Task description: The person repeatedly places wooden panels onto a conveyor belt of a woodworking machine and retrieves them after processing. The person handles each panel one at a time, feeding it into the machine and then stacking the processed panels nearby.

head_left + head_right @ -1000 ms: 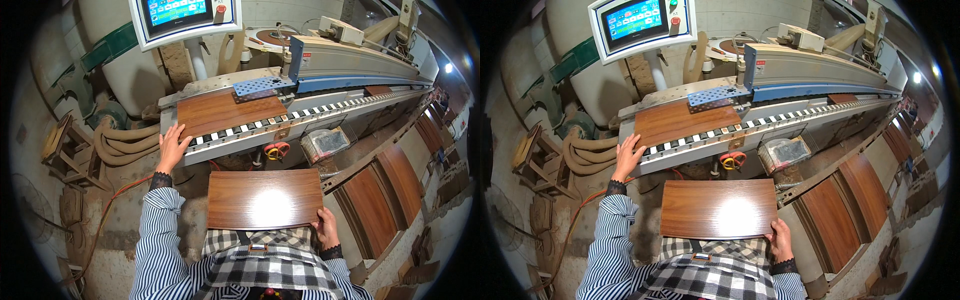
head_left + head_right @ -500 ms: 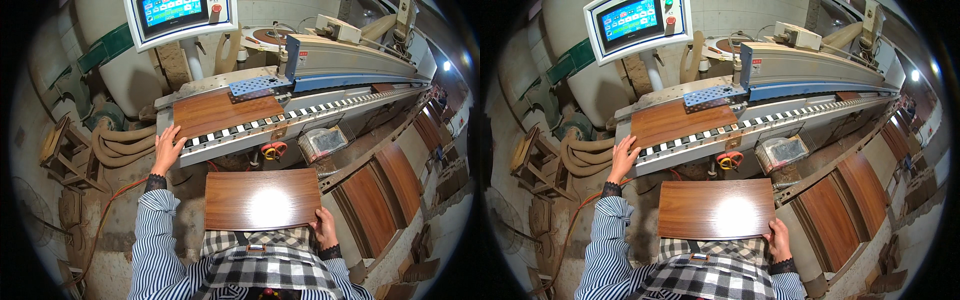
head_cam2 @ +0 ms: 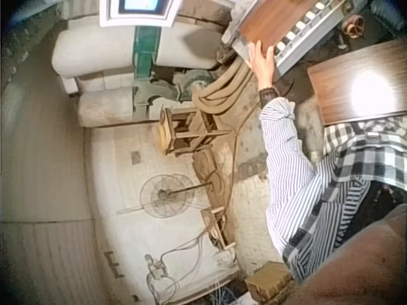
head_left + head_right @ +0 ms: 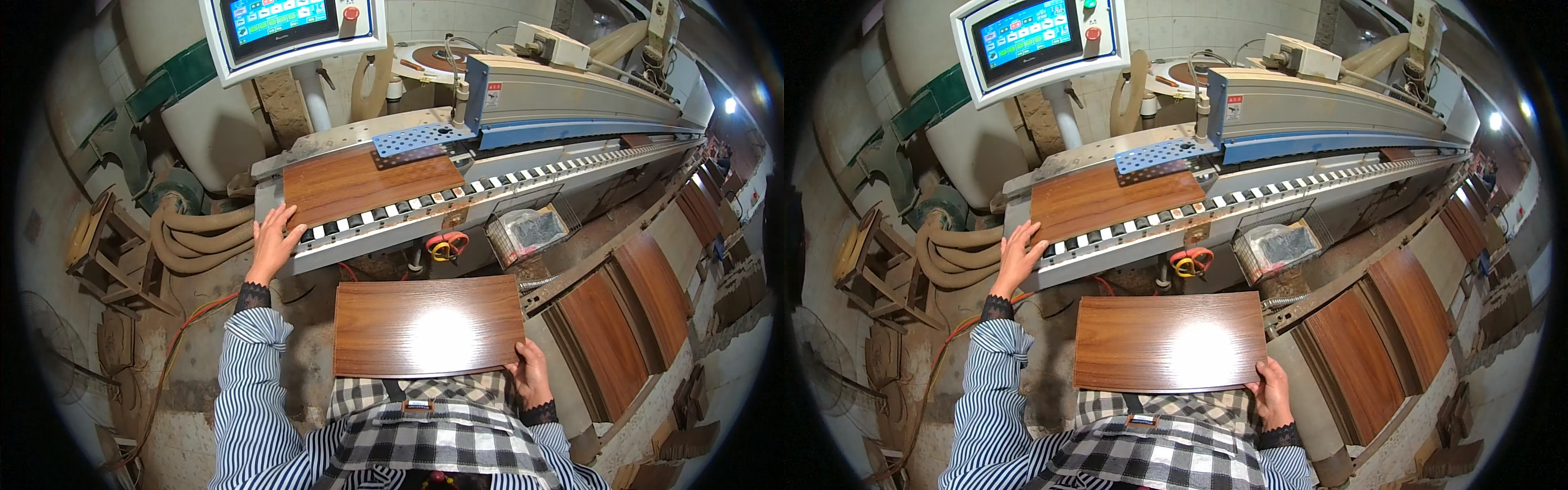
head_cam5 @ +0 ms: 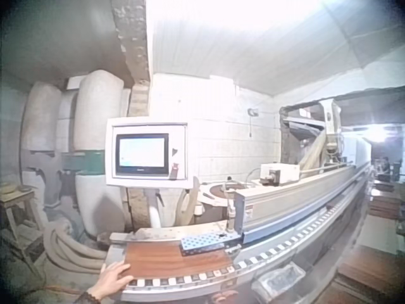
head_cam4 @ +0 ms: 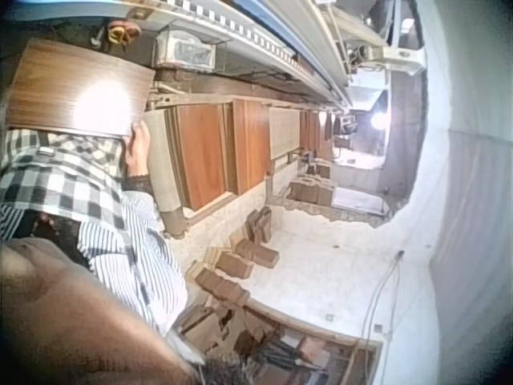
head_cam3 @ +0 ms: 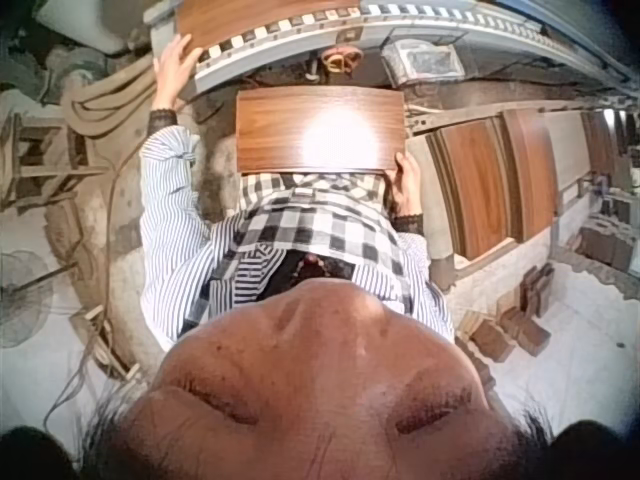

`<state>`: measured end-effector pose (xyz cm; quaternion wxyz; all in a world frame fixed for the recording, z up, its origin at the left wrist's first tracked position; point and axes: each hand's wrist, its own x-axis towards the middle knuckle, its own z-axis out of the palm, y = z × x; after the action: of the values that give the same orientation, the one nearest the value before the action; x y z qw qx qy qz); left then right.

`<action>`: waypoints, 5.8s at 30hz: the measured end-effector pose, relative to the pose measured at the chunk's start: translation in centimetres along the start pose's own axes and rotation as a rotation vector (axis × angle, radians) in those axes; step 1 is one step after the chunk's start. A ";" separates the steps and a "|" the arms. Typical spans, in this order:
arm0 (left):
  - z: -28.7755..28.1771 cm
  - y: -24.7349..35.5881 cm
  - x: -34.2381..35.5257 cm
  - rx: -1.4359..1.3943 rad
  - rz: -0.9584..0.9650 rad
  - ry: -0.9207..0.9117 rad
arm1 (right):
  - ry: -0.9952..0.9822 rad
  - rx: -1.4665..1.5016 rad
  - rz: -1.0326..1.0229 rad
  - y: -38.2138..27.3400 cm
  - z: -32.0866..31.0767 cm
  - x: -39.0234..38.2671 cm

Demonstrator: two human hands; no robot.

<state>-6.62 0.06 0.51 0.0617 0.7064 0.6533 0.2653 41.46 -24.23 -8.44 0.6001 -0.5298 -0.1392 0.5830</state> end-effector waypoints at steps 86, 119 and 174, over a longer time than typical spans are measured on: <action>2.2 3.4 0.6 0.120 -0.097 0.107 | 0.140 -0.569 -0.250 2.1 -3.9 -2.1; 0.4 0.8 0.1 -0.095 -0.045 -0.009 | 0.016 -0.156 -0.074 1.0 -1.1 1.5; -1.9 7.2 -5.3 -0.626 0.178 -0.013 | -0.288 0.272 -0.183 -1.9 0.6 0.6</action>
<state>-1.15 -6.49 3.69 0.2567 0.7092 0.4753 0.4530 42.19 -23.03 -6.93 0.6902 -0.3403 -0.1913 0.6093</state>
